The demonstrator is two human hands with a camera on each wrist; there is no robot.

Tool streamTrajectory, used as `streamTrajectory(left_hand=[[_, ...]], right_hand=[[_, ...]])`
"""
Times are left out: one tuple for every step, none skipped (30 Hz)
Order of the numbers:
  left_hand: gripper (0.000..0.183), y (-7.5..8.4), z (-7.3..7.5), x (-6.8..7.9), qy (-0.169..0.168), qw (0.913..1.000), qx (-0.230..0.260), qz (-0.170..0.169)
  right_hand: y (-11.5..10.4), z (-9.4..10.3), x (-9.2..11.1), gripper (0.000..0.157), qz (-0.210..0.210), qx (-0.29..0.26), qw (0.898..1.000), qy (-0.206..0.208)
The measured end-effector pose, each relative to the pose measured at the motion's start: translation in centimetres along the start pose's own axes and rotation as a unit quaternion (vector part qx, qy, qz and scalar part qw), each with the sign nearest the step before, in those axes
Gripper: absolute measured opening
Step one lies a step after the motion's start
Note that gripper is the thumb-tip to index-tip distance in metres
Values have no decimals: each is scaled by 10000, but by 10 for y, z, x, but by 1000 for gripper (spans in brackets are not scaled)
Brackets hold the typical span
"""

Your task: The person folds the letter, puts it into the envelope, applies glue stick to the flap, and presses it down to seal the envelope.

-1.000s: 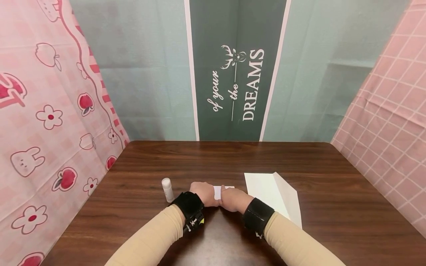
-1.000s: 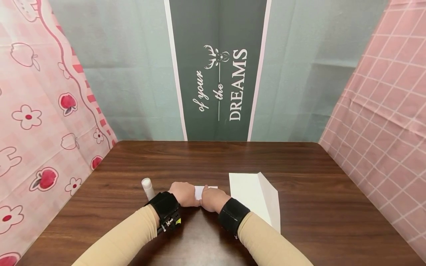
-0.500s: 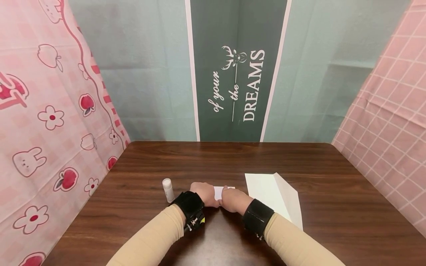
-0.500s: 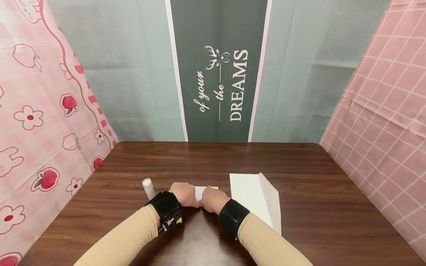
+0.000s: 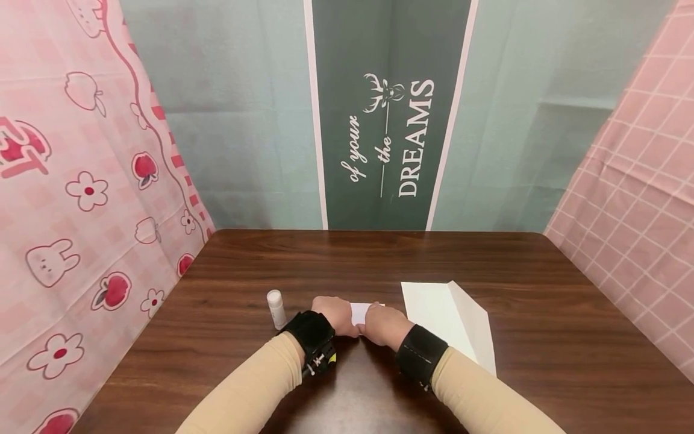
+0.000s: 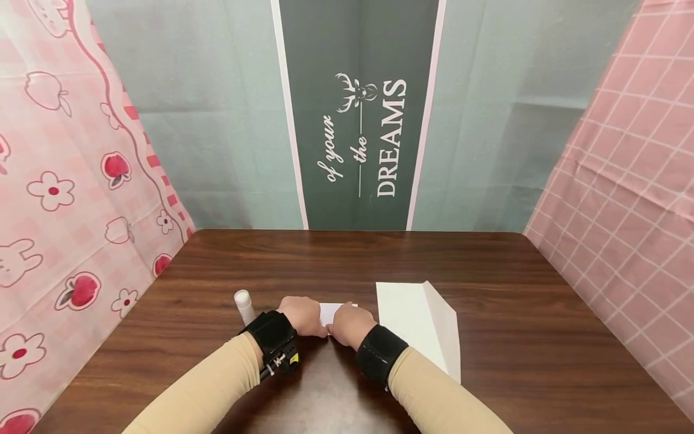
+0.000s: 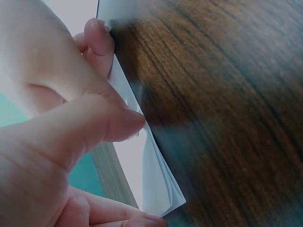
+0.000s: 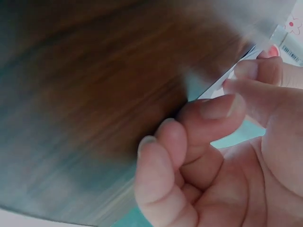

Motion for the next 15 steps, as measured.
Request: streamTrajectory(left_hand=[[39,0,0,0,-17,10000,-1,4],[40,-1,0,-1,-31,10000,-7,13],[39,-1,-1,-1,-32,10000,-6,23],[39,-1,-2,-2,-36,10000,-11,30],[39,-2,-3,-2,-28,10000,-21,32],[39,-2,-3,-2,-8,10000,-30,30],[39,-1,-4,-2,-5,10000,-37,24],[39,-1,-4,-2,8,10000,-42,27],[38,-1,-4,-2,33,10000,-42,27],[38,0,-5,-2,25,10000,-50,25],[38,0,-4,-2,37,10000,-54,23],[38,1,-3,-2,54,10000,-51,25],[39,1,-3,-1,62,10000,-44,29],[39,1,-2,-1,70,10000,-41,31],[39,2,-1,-1,71,10000,-39,26]], right_hand=[[1,0,0,62,-21,14,10000,31],[1,0,0,62,-30,41,10000,46],[2,-1,0,62,-13,62,10000,53],[2,-1,0,61,0,69,10000,61],[2,-2,0,61,15,88,9999,69],[2,-2,0,61,28,101,9999,75],[2,-3,0,61,30,111,9999,72],[2,-2,0,62,16,117,9999,60],[2,-2,1,63,5,124,9999,68],[2,-2,1,63,-32,130,9999,49],[2,-1,2,64,-63,142,9999,42],[3,-1,2,65,-115,136,9998,35],[3,-1,3,66,-157,153,9998,31],[3,0,3,68,-205,172,9996,24],[4,0,3,68,-245,193,9995,30]])
Point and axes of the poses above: each hand's wrist, its own x-axis away from the middle knuckle, its own z-axis out of the back of the hand, y = z × x, the point moved 2 cm from there along -x, towards the middle knuckle, and after that the axes turned 5 degrees about y, right-handed, at the moved point
